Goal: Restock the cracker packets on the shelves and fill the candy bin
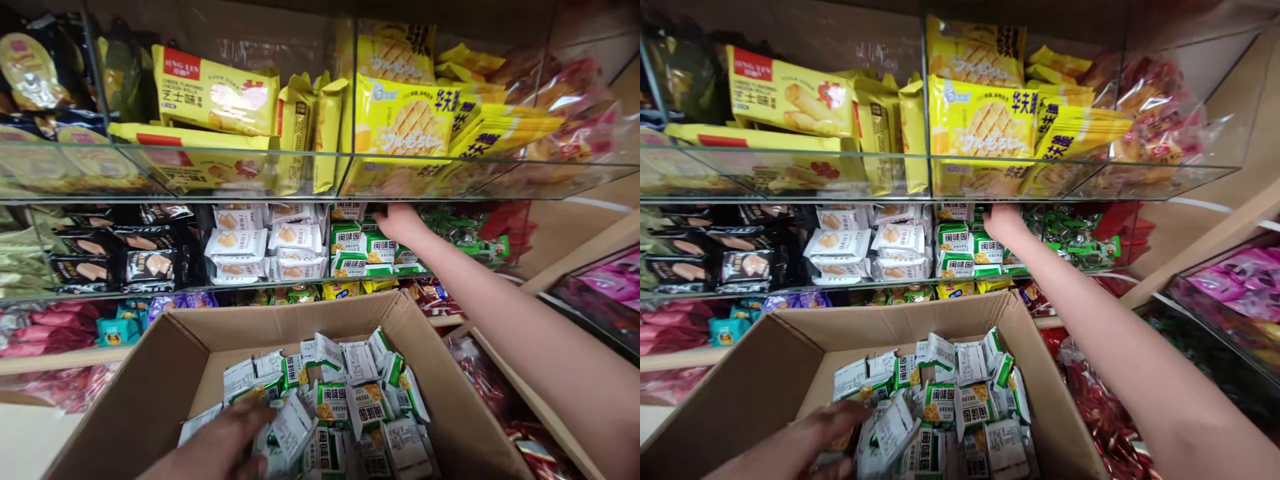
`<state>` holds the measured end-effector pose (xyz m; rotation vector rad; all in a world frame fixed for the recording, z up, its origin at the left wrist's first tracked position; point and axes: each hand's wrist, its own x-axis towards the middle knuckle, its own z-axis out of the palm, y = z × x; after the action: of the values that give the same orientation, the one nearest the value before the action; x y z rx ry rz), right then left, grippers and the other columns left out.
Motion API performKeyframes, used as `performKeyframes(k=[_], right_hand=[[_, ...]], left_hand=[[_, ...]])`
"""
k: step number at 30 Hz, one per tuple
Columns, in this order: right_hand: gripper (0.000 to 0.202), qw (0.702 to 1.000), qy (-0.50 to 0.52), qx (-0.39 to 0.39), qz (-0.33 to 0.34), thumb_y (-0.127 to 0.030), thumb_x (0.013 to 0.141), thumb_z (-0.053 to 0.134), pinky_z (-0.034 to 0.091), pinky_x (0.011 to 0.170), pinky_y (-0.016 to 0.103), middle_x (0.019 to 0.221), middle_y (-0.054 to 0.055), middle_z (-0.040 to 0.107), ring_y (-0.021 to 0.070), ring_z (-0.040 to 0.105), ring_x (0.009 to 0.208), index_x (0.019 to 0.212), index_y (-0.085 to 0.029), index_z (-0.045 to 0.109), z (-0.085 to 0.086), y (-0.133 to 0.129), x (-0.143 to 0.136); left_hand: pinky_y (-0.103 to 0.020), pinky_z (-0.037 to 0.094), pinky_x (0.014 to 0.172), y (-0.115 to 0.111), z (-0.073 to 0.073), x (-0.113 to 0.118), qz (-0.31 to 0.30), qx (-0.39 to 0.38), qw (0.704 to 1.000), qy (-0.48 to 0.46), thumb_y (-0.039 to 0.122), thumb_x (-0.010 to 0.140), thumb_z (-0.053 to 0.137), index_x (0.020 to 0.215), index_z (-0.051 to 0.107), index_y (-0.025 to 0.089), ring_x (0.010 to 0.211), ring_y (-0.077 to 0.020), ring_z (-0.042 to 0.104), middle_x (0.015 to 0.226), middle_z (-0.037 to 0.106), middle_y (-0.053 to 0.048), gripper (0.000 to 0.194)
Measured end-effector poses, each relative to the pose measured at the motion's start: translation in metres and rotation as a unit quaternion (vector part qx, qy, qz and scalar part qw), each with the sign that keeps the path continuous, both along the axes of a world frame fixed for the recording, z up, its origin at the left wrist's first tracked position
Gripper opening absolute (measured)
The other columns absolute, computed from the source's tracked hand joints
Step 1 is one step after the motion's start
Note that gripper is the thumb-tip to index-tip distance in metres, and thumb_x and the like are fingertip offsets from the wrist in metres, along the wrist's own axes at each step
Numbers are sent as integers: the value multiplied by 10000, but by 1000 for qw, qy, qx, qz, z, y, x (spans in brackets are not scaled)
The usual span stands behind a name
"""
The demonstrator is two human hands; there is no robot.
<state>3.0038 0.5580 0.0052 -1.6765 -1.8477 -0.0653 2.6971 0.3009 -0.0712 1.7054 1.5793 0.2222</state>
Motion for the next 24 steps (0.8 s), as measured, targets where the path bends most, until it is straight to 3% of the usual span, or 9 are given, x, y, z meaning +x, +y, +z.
performKeyframes(k=[3,4,7,11,15,18,20,24], right_hand=[[455,994,-65,80,41,-202,729,552,388,926,511,1120,206,568,337,512,1065,1158,-55,514,-9,-44,4],[428,987,-69,124,70,-205,743,542,376,937,522,1135,185,565,324,496,1086,1155,-89,519,-12,-60,2],[263,965,-53,207,150,-208,799,500,361,961,536,1157,127,559,274,450,1137,1052,-183,571,-19,-109,-13],[182,956,-84,123,254,-196,844,461,368,997,499,1208,89,537,234,376,1216,951,-197,609,-31,-157,-40],[234,942,-124,30,310,-140,853,413,390,991,458,1219,118,528,239,364,1228,897,-157,642,-45,-176,-48],[223,940,-99,-8,327,-142,845,430,410,975,401,1184,119,551,226,395,1196,865,-147,652,-58,-178,-45],[190,939,-73,-46,332,-171,834,469,421,959,370,1161,94,570,217,420,1166,844,-161,659,-65,-176,-44],[172,930,-12,-115,348,-206,819,516,415,951,344,1103,78,601,197,472,1104,908,-167,659,-68,-175,-42]], left_hand=[[-360,404,945,28,-16,-15,-36,-15,997,63,247,658,609,1066,643,259,1106,-282,549,1148,642,-62,410],[-357,408,939,39,-24,-13,-96,-14,987,125,232,700,563,1126,601,262,1110,-264,548,1187,618,-64,428],[-369,376,960,68,-52,9,-136,-1,974,182,180,758,520,1198,533,182,1154,-256,507,1210,585,-124,440],[-487,362,946,85,-81,41,-126,14,960,251,253,815,542,1133,534,137,1099,-250,518,1200,559,-113,339],[-474,347,926,84,-97,40,-112,53,961,247,224,765,546,1075,549,84,1116,-302,481,1177,546,-173,340],[-397,370,891,82,-99,29,-101,68,971,204,155,688,551,1010,547,149,1066,-275,519,1088,600,-131,323],[-336,396,846,81,-94,25,-91,74,978,175,93,649,537,926,518,192,992,-227,558,997,626,-78,294],[-242,413,763,77,-56,28,-90,116,983,106,54,679,453,879,412,218,857,-140,563,928,582,-26,262]])
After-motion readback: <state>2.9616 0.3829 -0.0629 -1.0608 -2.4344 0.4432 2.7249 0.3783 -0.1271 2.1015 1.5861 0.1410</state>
